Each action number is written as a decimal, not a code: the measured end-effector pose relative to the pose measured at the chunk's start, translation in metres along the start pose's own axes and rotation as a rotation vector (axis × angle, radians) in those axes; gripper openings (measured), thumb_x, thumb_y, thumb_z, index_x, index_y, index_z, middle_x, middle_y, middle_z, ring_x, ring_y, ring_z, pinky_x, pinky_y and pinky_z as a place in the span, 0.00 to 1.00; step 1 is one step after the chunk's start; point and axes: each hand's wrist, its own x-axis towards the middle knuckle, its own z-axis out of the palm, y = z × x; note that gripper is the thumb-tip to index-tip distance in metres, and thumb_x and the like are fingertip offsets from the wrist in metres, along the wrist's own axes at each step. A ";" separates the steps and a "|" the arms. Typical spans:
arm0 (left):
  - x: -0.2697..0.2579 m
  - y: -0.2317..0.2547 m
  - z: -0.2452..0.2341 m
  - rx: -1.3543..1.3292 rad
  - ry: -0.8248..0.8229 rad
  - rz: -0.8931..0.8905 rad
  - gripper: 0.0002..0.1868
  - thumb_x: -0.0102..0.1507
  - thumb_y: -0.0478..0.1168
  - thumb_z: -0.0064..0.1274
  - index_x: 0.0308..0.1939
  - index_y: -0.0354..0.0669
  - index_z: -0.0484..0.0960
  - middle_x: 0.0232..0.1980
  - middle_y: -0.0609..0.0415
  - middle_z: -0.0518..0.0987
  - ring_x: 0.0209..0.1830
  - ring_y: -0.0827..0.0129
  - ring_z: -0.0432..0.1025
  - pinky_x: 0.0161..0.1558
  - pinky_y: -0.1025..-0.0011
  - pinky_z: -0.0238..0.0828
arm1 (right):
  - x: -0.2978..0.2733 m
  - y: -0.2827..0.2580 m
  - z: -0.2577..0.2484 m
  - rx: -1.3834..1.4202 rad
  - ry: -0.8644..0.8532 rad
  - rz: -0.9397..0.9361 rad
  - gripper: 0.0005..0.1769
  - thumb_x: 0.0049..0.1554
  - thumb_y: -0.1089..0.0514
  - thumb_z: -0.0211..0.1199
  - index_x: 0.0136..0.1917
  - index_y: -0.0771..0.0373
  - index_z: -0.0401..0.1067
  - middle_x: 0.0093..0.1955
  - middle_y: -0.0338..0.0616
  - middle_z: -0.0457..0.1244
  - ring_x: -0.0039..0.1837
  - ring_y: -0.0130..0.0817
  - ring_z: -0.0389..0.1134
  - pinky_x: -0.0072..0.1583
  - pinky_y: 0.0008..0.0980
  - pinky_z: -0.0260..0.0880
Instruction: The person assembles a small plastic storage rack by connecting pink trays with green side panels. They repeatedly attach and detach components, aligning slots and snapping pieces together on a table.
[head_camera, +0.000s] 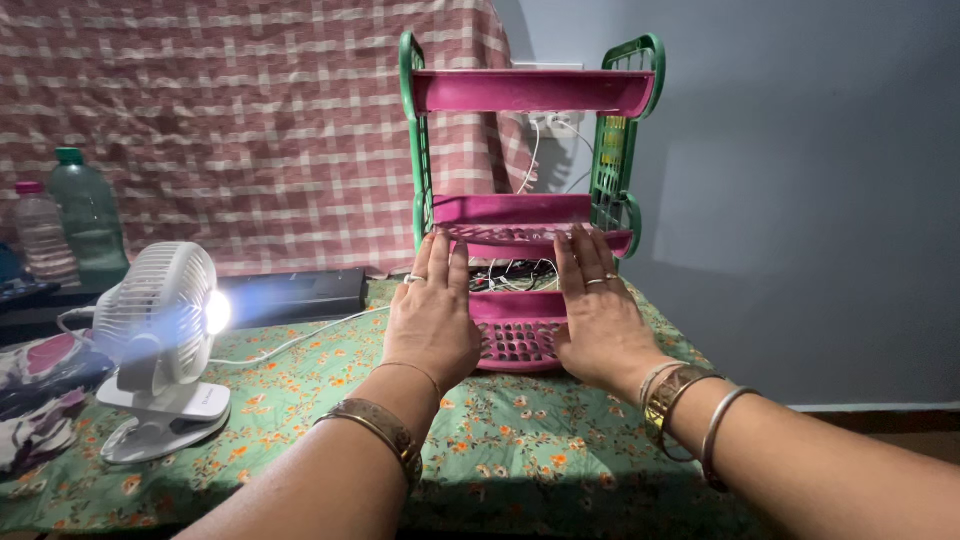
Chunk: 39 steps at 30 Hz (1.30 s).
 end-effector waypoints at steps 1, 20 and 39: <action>0.000 0.000 -0.002 -0.005 -0.001 0.004 0.46 0.56 0.43 0.51 0.76 0.34 0.51 0.81 0.38 0.47 0.83 0.53 0.40 0.73 0.59 0.47 | 0.000 0.000 0.001 0.010 0.018 -0.006 0.65 0.48 0.55 0.66 0.83 0.62 0.24 0.86 0.55 0.26 0.85 0.49 0.23 0.80 0.42 0.30; -0.001 0.002 -0.013 0.014 -0.055 0.011 0.48 0.55 0.46 0.53 0.76 0.34 0.51 0.81 0.38 0.45 0.82 0.53 0.37 0.74 0.59 0.43 | -0.001 0.001 0.004 0.059 0.107 -0.038 0.63 0.45 0.55 0.67 0.81 0.63 0.28 0.83 0.59 0.31 0.84 0.53 0.29 0.80 0.46 0.33; -0.004 -0.017 0.016 -0.589 0.179 -0.483 0.40 0.58 0.34 0.52 0.73 0.33 0.55 0.76 0.33 0.55 0.74 0.43 0.57 0.70 0.57 0.58 | -0.001 -0.005 -0.002 0.122 0.292 -0.117 0.49 0.47 0.60 0.62 0.78 0.65 0.46 0.82 0.61 0.37 0.84 0.53 0.35 0.78 0.51 0.34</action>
